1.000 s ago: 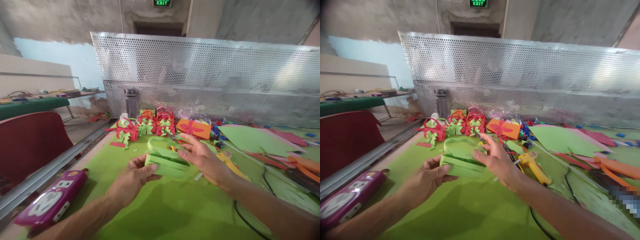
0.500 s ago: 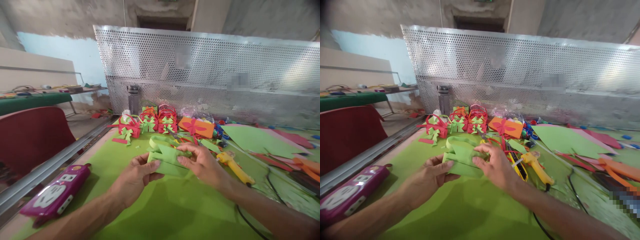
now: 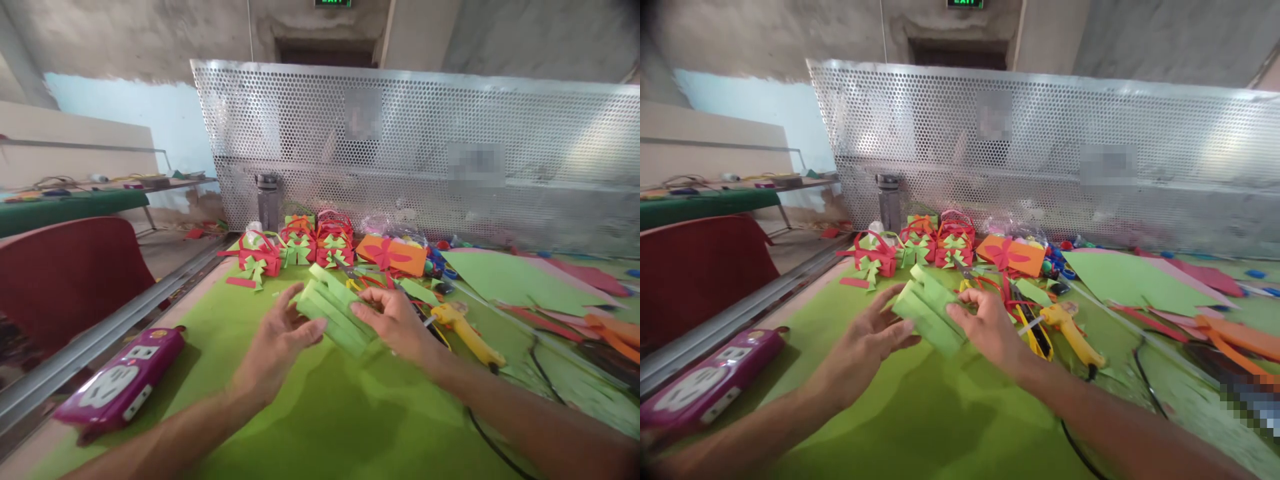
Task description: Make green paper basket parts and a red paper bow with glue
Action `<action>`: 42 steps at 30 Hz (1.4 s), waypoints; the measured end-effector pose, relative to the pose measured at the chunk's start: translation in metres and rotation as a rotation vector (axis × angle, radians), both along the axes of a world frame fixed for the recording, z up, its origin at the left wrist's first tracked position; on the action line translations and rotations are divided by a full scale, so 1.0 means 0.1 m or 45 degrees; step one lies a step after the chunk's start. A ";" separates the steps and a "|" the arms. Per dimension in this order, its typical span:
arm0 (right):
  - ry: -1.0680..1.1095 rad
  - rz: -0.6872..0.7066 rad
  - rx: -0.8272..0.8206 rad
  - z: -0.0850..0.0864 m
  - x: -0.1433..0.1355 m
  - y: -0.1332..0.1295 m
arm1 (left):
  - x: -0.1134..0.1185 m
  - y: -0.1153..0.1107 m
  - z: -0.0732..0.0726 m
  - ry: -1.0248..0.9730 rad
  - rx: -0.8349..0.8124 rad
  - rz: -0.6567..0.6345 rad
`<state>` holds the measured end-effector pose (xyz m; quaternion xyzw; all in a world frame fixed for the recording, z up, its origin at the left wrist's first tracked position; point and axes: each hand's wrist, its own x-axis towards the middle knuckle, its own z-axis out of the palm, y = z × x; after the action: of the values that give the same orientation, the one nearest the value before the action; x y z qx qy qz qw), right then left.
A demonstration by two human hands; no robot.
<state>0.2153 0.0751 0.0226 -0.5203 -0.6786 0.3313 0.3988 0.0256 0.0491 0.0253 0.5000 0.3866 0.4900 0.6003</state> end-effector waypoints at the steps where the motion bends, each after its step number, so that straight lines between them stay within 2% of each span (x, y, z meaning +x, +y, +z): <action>1: 0.070 -0.014 -0.042 -0.02 -0.01 0.01 | 0.00 0.00 -0.01 0.109 0.095 0.035; 7: 0.340 -0.048 -0.150 -0.08 -0.09 -0.03 | 0.00 0.08 -0.17 0.821 0.543 0.301; 10: 0.373 -0.063 -0.166 -0.07 -0.12 -0.05 | 0.01 0.10 -0.22 1.027 0.769 0.358; 14: 0.380 -0.104 -0.141 -0.08 -0.14 -0.05 | 0.03 0.09 -0.20 1.241 1.005 0.411; 20: 0.436 -0.132 -0.159 -0.08 -0.16 -0.05 | 0.04 0.06 -0.14 1.329 1.155 0.444; 25: 0.475 -0.135 -0.180 -0.10 -0.19 -0.07 | 0.08 0.07 -0.17 1.391 1.204 0.410; 33: 0.470 -0.047 -0.187 -0.09 -0.20 -0.09 | 0.08 0.06 -0.21 1.491 1.238 0.419; 37: 0.361 0.067 -0.138 -0.08 -0.17 -0.11 | 0.06 0.05 -0.18 1.551 1.282 0.457; 42: 0.122 0.045 -0.028 -0.10 -0.13 -0.11 | 0.02 0.05 -0.16 1.625 1.316 0.480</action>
<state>0.2020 0.0645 0.0130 -0.4960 -0.6642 0.3703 0.4193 0.0281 0.0540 0.0090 0.8200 0.4558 0.3208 -0.1297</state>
